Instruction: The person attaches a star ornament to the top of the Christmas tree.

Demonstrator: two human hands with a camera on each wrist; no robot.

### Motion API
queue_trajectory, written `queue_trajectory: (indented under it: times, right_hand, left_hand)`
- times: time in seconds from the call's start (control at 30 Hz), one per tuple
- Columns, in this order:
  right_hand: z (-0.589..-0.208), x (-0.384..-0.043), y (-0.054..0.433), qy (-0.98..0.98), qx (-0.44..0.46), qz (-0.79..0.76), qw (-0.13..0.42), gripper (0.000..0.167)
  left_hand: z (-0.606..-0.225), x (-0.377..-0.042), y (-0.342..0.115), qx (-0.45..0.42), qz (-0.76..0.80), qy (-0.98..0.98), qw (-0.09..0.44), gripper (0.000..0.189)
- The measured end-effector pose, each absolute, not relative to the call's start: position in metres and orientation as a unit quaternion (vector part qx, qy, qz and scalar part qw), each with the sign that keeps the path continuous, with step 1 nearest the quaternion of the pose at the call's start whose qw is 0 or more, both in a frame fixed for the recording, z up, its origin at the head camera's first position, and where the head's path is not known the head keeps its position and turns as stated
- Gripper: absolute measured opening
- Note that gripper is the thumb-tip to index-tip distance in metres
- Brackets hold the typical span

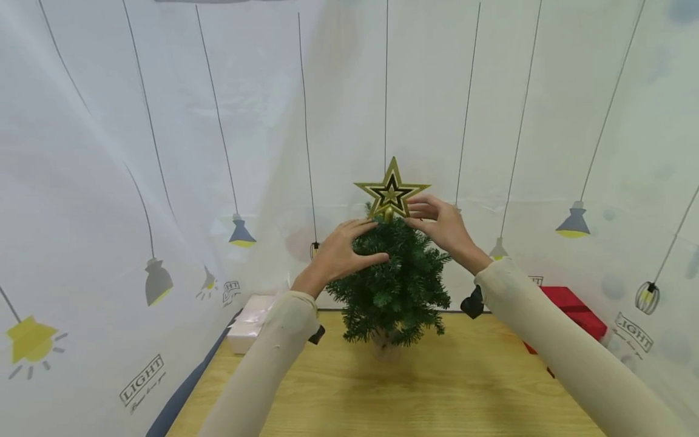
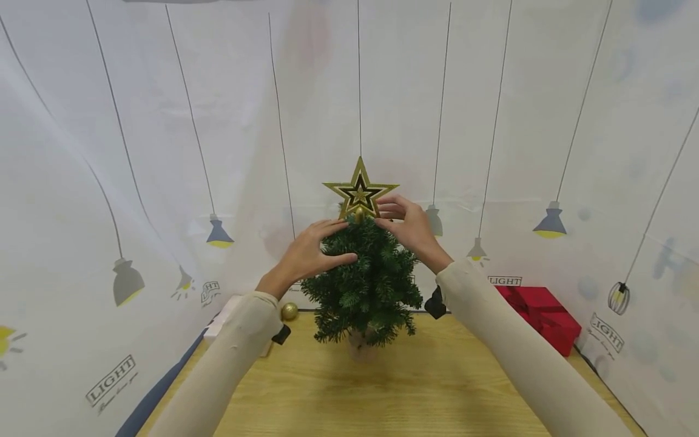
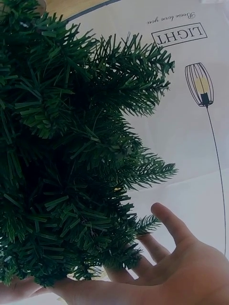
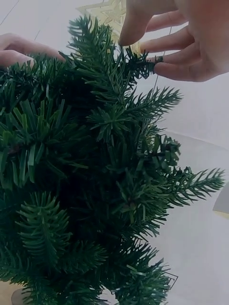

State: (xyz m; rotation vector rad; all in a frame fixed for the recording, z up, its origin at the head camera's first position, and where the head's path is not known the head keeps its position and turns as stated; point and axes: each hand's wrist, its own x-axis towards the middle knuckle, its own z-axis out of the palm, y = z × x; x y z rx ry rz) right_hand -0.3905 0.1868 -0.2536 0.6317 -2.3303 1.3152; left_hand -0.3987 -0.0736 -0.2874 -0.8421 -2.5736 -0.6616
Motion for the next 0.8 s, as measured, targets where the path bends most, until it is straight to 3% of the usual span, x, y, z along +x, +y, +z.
queue_trajectory:
  times: [0.17,0.8]
  right_hand:
    - [-0.255,-0.383,0.195,-0.829,0.226,0.476,0.186,0.049]
    - [-0.266,-0.356,0.222,-0.855,0.235,0.430,0.172,0.046]
  left_hand:
    - [-0.288,-0.399,-0.073,-0.290,-0.235,-0.912,0.171,0.086]
    - [-0.296,-0.397,-0.087,-0.312,-0.271,-0.890,0.192,0.069]
